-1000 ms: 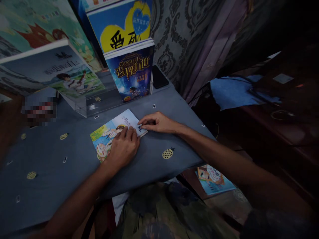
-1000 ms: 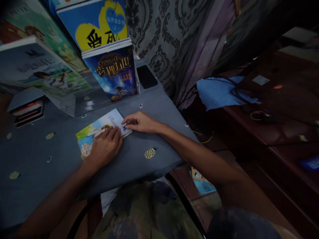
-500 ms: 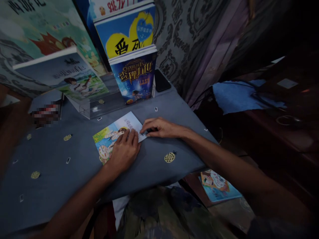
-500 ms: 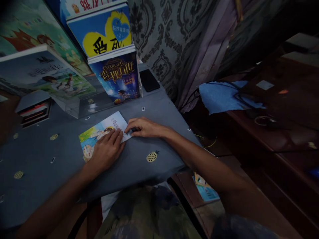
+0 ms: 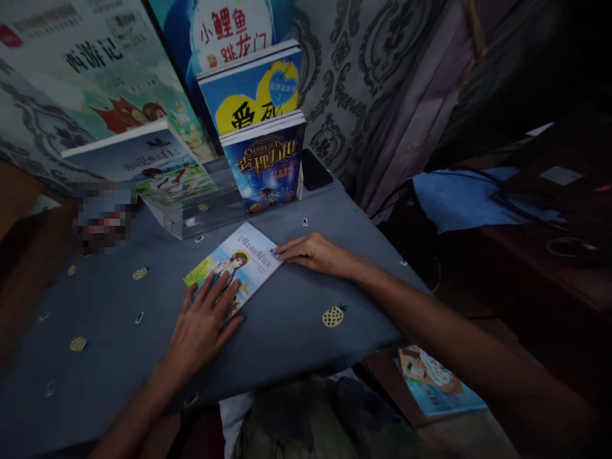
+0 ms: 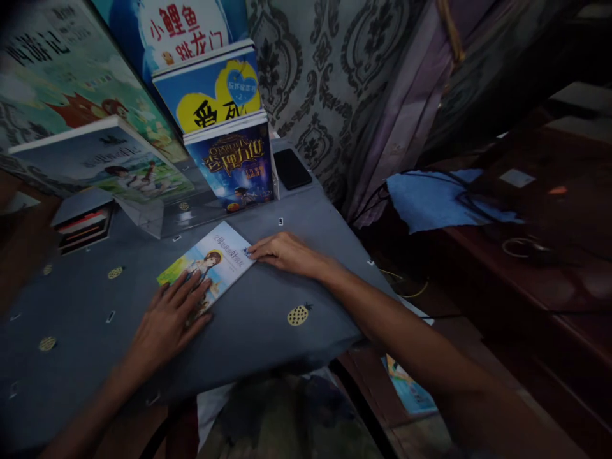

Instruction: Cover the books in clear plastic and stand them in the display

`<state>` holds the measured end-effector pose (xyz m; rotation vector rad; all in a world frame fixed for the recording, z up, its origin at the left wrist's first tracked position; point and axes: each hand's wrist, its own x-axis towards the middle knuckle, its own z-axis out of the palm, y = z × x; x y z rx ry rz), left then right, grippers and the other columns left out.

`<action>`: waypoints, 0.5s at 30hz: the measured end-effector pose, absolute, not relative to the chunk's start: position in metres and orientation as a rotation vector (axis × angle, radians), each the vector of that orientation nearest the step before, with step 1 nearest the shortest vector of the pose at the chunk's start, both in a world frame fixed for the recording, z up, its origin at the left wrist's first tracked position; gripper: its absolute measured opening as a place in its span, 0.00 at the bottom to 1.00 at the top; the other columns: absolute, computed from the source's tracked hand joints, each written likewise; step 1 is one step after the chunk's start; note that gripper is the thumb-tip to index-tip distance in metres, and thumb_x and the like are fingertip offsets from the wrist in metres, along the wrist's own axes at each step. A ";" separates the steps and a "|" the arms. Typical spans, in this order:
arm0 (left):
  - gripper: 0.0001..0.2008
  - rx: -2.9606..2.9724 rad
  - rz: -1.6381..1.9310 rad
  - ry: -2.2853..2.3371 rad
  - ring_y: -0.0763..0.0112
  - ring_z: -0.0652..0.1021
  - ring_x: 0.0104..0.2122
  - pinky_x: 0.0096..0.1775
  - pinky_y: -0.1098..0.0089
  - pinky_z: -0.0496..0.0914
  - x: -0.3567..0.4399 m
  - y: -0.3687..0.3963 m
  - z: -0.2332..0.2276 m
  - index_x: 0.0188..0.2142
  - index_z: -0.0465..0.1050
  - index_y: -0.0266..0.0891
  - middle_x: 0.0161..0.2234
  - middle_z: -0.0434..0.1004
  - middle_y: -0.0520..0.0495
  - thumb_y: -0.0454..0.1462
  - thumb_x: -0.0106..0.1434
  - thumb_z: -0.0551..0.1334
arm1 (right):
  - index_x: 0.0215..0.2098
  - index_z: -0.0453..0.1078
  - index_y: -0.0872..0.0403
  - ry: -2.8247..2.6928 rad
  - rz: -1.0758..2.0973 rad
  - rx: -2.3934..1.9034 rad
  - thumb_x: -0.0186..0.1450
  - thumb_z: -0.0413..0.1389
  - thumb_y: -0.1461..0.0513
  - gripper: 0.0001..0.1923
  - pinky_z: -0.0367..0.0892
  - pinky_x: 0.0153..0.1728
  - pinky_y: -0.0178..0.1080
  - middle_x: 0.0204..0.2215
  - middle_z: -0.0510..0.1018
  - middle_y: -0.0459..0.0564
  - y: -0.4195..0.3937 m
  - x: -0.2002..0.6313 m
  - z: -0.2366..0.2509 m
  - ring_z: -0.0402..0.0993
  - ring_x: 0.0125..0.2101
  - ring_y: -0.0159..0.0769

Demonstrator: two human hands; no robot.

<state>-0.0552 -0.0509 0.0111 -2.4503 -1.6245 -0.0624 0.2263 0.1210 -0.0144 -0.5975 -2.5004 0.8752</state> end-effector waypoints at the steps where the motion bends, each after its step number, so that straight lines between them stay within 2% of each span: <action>1: 0.26 -2.455 -0.058 -1.629 0.47 0.66 0.66 0.60 0.45 0.65 -0.056 -0.052 0.011 0.66 0.64 0.43 0.66 0.66 0.38 0.45 0.71 0.57 | 0.48 0.81 0.49 -2.508 0.810 -0.635 0.71 0.56 0.66 0.13 0.72 0.51 0.39 0.52 0.83 0.50 0.121 0.225 -0.015 0.81 0.50 0.38; 8: 0.29 -2.460 -0.056 -1.634 0.45 0.66 0.66 0.58 0.49 0.68 -0.043 -0.057 0.012 0.66 0.64 0.43 0.67 0.64 0.38 0.50 0.70 0.59 | 0.52 0.79 0.45 -2.604 0.501 -0.815 0.69 0.55 0.70 0.19 0.74 0.47 0.40 0.55 0.80 0.49 0.135 0.206 -0.008 0.79 0.53 0.44; 15: 0.26 -2.486 -0.076 -1.639 0.45 0.68 0.65 0.56 0.50 0.70 -0.029 -0.061 0.014 0.65 0.65 0.44 0.66 0.67 0.38 0.46 0.70 0.59 | 0.54 0.78 0.42 -2.608 0.409 -0.863 0.69 0.54 0.70 0.22 0.73 0.50 0.39 0.57 0.79 0.45 0.154 0.186 -0.008 0.77 0.56 0.41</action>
